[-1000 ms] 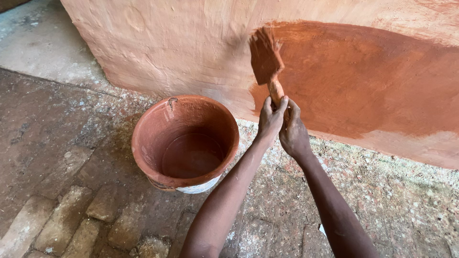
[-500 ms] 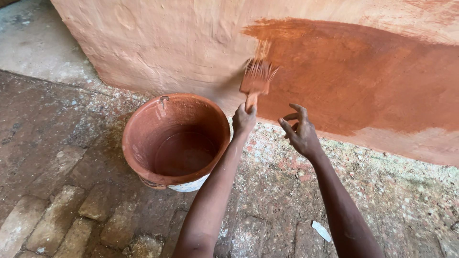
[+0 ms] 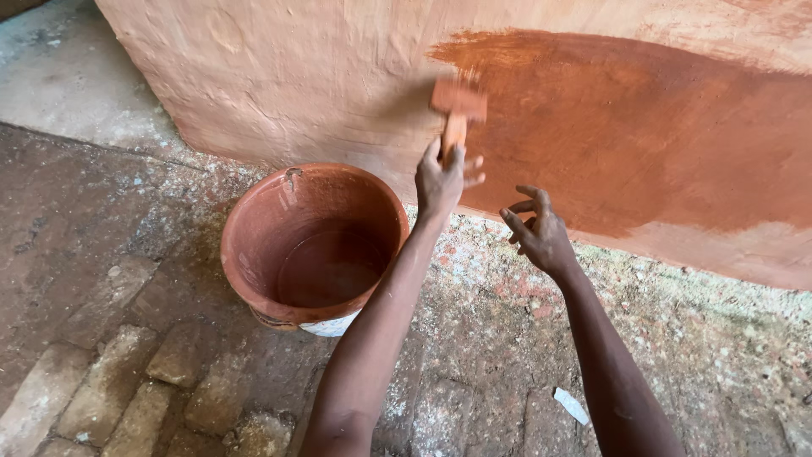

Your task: The person paints a wall with reddish-brown paint using a brush. They repeatedly dip the brush into a bucket of paint and apply it to the wall surface in broad strokes.

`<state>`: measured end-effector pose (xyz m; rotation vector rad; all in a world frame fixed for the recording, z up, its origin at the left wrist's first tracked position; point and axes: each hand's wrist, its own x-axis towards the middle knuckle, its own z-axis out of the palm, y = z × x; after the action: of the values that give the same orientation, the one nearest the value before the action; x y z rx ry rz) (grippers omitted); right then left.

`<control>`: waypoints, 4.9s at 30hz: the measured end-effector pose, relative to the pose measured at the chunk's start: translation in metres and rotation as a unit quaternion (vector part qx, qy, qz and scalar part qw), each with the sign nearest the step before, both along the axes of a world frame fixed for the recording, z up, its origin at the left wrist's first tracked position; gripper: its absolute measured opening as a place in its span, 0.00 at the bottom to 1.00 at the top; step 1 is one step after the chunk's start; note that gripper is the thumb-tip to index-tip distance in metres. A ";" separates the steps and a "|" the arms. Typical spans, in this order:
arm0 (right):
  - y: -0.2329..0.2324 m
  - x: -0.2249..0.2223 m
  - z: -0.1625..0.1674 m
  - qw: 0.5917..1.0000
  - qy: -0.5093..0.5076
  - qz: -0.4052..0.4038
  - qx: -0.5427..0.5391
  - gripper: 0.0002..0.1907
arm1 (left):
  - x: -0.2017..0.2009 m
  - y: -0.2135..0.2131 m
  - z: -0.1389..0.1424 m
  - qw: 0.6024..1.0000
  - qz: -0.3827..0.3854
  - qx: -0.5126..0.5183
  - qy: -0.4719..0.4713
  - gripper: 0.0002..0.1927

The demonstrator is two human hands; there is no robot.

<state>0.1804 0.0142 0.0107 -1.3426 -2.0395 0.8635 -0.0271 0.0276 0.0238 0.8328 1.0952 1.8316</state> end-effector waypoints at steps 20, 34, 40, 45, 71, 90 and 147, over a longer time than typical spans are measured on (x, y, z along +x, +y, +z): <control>0.003 0.014 -0.013 1.000 -0.004 -0.008 -0.022 0.37 | -0.016 -0.012 -0.043 0.989 -0.003 -0.148 -0.013 0.17; 0.006 0.019 -0.018 0.999 0.000 -0.005 -0.037 0.35 | -0.020 -0.012 -0.031 0.993 -0.022 -0.021 -0.113 0.18; 0.007 0.028 -0.017 0.999 0.005 -0.014 -0.046 0.35 | -0.006 -0.006 -0.076 0.974 0.011 -0.196 -0.109 0.17; 0.006 0.028 -0.018 0.999 -0.021 -0.006 -0.049 0.35 | 0.003 -0.007 -0.032 0.982 0.006 -0.156 -0.103 0.21; 0.014 0.031 -0.035 0.997 -0.034 0.019 -0.072 0.32 | 0.015 -0.008 -0.021 0.977 -0.026 -0.132 -0.167 0.23; 0.017 0.042 -0.044 0.995 -0.044 0.013 -0.088 0.30 | -0.007 0.003 -0.110 0.966 -0.035 -0.172 -0.190 0.21; 0.025 0.065 -0.056 0.994 -0.060 -0.009 -0.093 0.29 | -0.005 -0.002 -0.110 0.964 -0.064 -0.219 -0.138 0.23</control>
<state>0.2451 0.0393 -0.0449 -1.5449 -2.0742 1.0088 -0.0322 0.0252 -0.0865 0.3641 1.1735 1.4647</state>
